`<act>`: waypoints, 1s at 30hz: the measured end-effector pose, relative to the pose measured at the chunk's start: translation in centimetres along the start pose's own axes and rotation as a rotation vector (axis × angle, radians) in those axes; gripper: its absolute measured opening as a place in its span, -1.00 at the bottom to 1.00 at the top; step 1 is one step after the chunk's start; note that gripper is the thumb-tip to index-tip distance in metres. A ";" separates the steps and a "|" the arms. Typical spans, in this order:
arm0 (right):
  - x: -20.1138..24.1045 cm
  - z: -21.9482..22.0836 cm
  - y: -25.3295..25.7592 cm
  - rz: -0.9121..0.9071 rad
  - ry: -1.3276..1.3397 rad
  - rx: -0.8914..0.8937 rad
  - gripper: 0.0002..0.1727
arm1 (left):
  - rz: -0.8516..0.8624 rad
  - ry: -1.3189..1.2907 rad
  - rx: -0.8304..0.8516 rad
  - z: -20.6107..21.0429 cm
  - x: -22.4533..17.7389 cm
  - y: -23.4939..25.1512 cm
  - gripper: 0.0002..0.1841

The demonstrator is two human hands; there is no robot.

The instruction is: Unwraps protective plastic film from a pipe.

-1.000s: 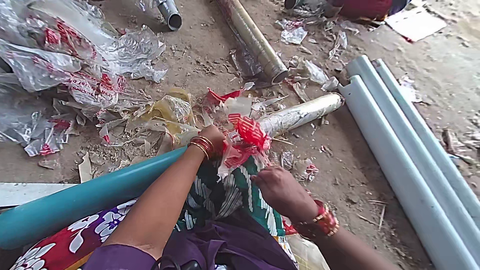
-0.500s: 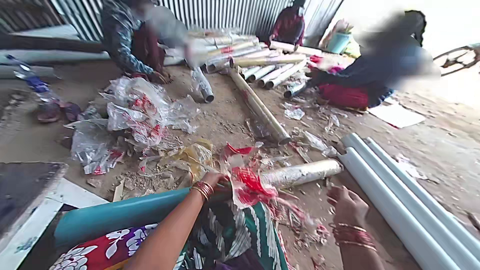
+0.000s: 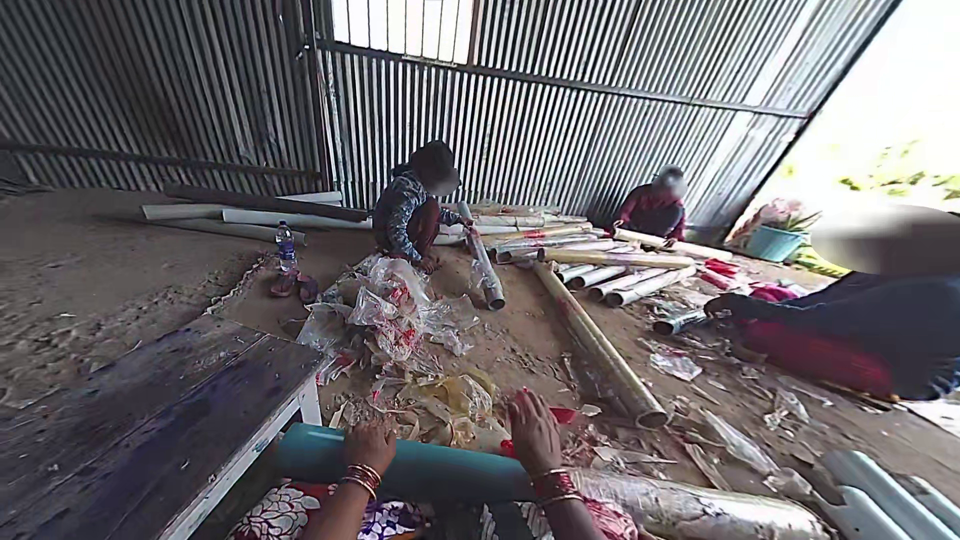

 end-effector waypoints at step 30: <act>-0.4 11.1 -1.8 -0.057 -0.184 0.449 -0.41 | -0.070 0.152 0.021 0.9 -0.6 0.1 -0.43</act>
Point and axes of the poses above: each hand's wrist, its own y-axis towards the middle knuckle, its own z-axis out of the palm, x = y × z, the point moved 8 cm from there along y, towards the middle knuckle, and after that the axes turned 14 degrees about x, right-handed, at the moved point
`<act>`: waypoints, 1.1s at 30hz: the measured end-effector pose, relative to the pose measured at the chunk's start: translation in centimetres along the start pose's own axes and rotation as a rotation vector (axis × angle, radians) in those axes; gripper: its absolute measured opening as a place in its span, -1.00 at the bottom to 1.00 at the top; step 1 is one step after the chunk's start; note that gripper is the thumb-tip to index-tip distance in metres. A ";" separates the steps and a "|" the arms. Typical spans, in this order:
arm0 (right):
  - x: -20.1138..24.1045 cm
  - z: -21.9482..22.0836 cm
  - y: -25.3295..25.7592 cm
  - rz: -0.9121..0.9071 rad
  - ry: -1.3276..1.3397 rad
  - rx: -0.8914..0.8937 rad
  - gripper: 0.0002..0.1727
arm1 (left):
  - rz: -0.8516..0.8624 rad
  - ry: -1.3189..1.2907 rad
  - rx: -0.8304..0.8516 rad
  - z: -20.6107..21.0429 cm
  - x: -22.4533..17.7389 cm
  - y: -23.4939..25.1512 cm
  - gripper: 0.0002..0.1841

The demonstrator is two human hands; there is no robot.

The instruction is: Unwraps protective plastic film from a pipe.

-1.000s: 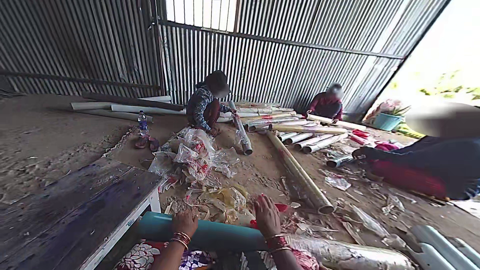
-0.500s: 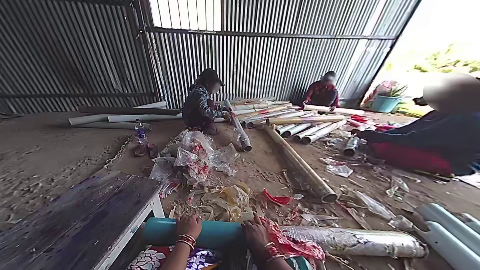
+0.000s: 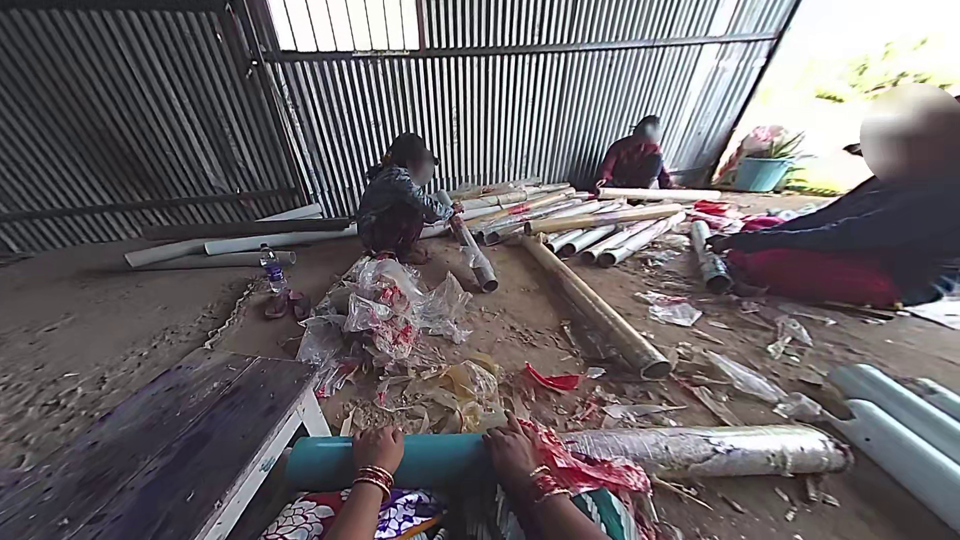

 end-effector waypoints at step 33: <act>-0.2 -0.1 0.1 -0.006 0.048 0.033 -0.41 | -0.008 0.018 -0.014 -0.2 -0.1 -0.1 -0.44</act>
Point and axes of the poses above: each hand's wrist, its own y-axis towards the middle knuckle, its own z-axis out of the palm, x = y × z, the point moved 8 cm from there along y, towards the middle knuckle, and after that the axes turned 14 degrees about x, right-handed, at the moved point
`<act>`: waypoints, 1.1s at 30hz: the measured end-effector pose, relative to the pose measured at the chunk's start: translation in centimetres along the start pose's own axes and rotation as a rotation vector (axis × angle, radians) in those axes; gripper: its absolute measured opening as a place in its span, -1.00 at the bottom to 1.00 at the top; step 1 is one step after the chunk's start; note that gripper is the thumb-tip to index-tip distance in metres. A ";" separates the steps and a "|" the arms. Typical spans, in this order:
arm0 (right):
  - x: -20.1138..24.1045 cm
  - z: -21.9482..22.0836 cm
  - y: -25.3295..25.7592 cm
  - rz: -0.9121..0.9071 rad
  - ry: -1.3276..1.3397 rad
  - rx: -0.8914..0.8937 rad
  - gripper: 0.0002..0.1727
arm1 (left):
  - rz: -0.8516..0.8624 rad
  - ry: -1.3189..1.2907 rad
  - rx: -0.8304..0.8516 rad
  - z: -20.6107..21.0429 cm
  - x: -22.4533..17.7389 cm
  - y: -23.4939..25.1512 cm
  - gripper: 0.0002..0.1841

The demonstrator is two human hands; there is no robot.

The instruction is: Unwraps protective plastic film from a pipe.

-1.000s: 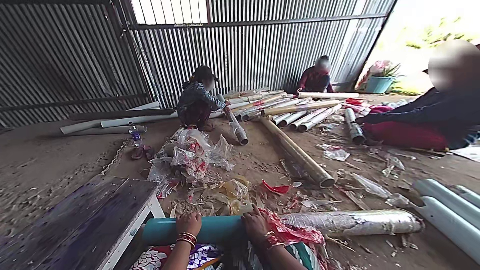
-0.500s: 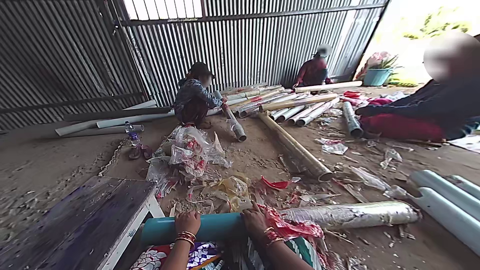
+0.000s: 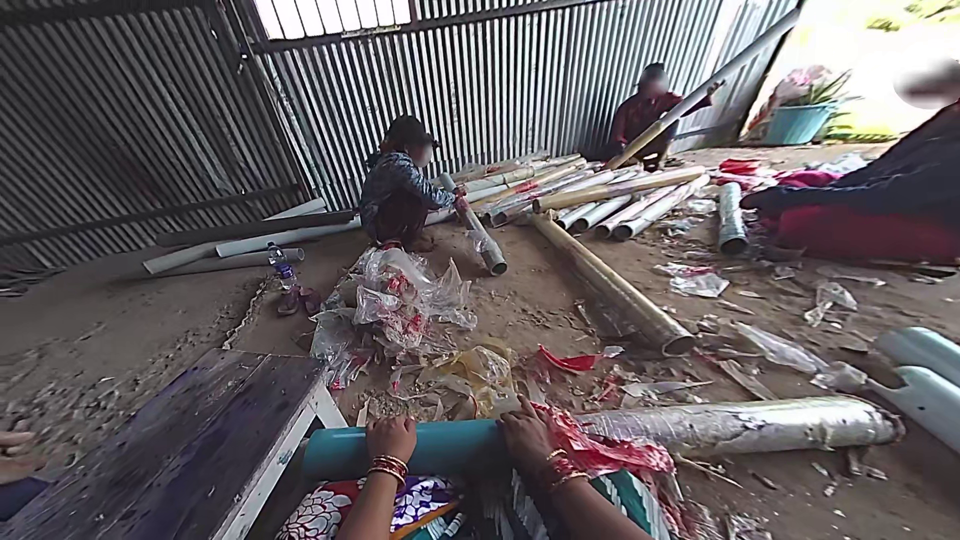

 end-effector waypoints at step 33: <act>-0.2 0.2 0.4 -0.021 -0.013 -0.032 -0.41 | -0.006 0.018 0.003 0.2 0.1 0.2 -0.43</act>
Point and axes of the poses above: each hand's wrist, its own y-axis towards the middle knuckle, its own z-axis out of the palm, x = y × z, the point moved 8 cm from there along y, towards the middle knuckle, and after that the axes turned 14 degrees about x, right-handed, at the moved point
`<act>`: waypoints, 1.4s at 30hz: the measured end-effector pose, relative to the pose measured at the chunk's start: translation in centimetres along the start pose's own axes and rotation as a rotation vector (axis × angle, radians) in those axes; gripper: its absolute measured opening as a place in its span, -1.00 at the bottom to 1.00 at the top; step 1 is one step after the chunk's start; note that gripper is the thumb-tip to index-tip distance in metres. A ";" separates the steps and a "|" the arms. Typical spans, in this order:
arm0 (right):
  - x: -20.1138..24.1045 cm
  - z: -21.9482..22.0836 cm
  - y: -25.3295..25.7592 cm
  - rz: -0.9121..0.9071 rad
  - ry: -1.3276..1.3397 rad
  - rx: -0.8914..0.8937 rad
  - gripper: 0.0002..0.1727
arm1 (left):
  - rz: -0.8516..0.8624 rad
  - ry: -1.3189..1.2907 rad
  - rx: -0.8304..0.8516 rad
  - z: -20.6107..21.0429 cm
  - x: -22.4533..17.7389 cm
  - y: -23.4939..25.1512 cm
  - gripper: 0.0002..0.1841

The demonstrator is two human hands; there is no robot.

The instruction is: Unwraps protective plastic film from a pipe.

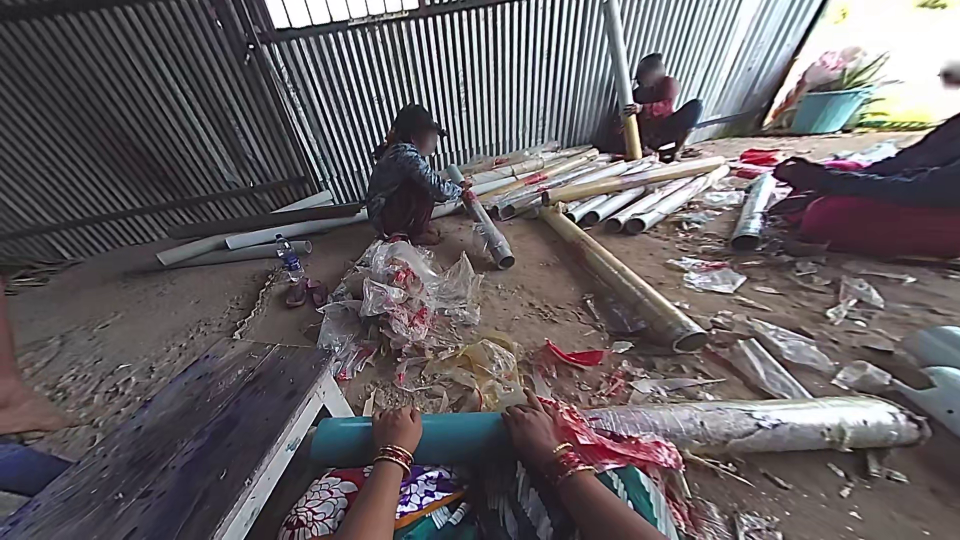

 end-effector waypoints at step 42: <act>-0.7 -0.8 0.0 -0.175 0.237 -0.287 -0.58 | 0.086 -0.283 0.165 -2.1 -0.4 2.1 -0.57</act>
Point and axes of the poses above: each hand's wrist, its own y-axis towards the middle knuckle, its own z-axis out of the palm, x = y × z, the point moved 8 cm from there along y, towards the middle knuckle, and after that the axes turned 14 degrees about x, right-handed, at the moved point
